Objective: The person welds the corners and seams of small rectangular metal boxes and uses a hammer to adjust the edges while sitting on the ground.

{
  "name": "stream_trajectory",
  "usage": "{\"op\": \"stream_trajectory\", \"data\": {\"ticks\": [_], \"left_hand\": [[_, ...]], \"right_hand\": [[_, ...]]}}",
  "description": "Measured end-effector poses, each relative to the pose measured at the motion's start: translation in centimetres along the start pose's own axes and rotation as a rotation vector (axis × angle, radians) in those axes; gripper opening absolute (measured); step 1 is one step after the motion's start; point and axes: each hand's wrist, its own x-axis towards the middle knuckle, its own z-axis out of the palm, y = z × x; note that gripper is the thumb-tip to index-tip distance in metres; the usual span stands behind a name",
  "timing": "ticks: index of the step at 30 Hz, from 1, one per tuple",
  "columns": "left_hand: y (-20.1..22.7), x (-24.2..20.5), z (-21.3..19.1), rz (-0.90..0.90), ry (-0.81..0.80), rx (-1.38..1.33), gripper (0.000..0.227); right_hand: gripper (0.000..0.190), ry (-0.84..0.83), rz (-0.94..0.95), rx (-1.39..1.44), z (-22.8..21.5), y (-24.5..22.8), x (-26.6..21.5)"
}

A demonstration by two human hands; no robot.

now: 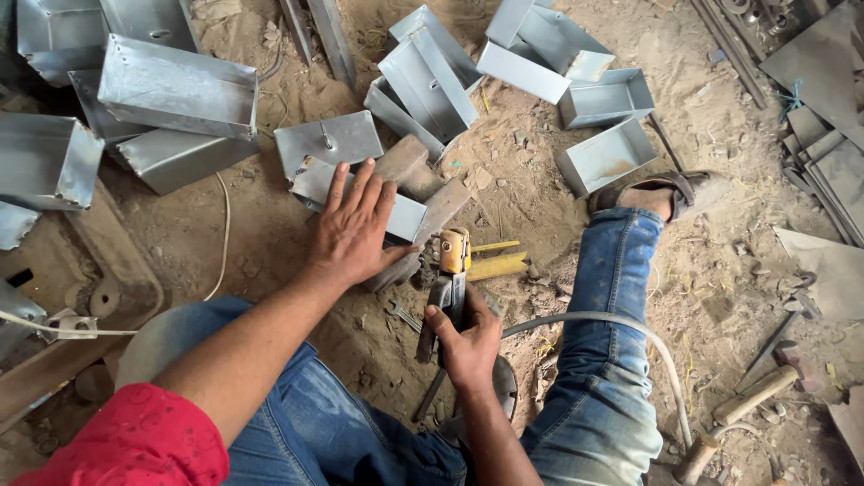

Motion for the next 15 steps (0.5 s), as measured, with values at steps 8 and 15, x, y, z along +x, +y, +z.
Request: {"op": "stream_trajectory", "data": {"ticks": [8, 15], "left_hand": [[0.2, 0.3, -0.3, -0.013, -0.068, 0.022, 0.112], [0.2, 0.2, -0.6, -0.009, -0.069, 0.033, 0.112]], "right_hand": [[0.070, 0.009, -0.042, -0.034, 1.4, 0.2, 0.8], [0.069, 0.020, -0.006, -0.057, 2.1, -0.1, 1.3]]}}
